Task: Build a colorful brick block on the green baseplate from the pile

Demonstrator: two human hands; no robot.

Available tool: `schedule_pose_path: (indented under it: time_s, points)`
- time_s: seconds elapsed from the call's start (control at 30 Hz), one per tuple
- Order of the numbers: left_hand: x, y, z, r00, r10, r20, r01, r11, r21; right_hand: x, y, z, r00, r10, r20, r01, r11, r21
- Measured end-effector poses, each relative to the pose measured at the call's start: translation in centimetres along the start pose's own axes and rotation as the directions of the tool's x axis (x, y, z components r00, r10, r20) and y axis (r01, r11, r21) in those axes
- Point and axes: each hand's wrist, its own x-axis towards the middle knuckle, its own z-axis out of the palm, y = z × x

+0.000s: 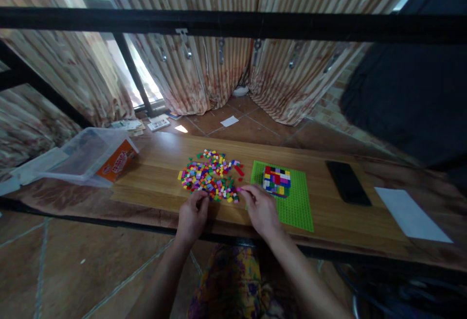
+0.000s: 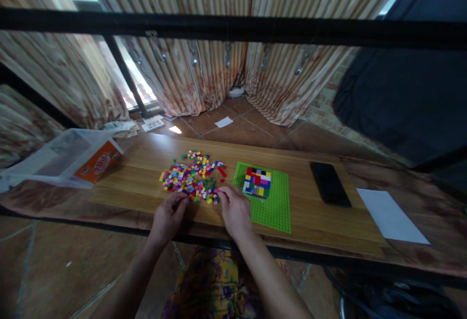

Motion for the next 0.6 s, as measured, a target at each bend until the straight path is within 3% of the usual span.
schedule_pose_path:
  time_s: [0.1, 0.2, 0.3, 0.43, 0.6]
  points:
    - [-0.5, 2.0, 0.8, 0.999, 0.04, -0.023, -0.041, 0.996, -0.082, -2.4, 2.7, -3.5, 0.995, 0.034, -0.092, -0.039, 0.998, -0.047]
    - [-0.4, 4.7, 2.9, 0.996, 0.08, 0.046, -0.071, 0.981, -0.178, -2.7, 4.5, -5.5, 0.988, 0.045, -0.145, -0.06, 0.993, -0.098]
    - [0.7, 6.7, 5.9, 0.981, 0.107, 0.159, -0.061, 0.96, -0.272, -1.6, 4.9, -6.0, 0.989, 0.034, -0.142, -0.054, 0.988, -0.142]
    - [2.6, 7.9, 9.6, 0.969, 0.057, 0.24, 0.029, 0.939, -0.342, 0.0, 4.7, -5.8, 0.994, 0.011, -0.113, -0.033, 0.98, -0.195]
    - [3.6, 8.2, 12.0, 0.938, -0.004, 0.346, 0.158, 0.896, -0.416, 1.0, 4.9, -5.6, 0.995, 0.018, -0.096, -0.038, 0.976, -0.215]
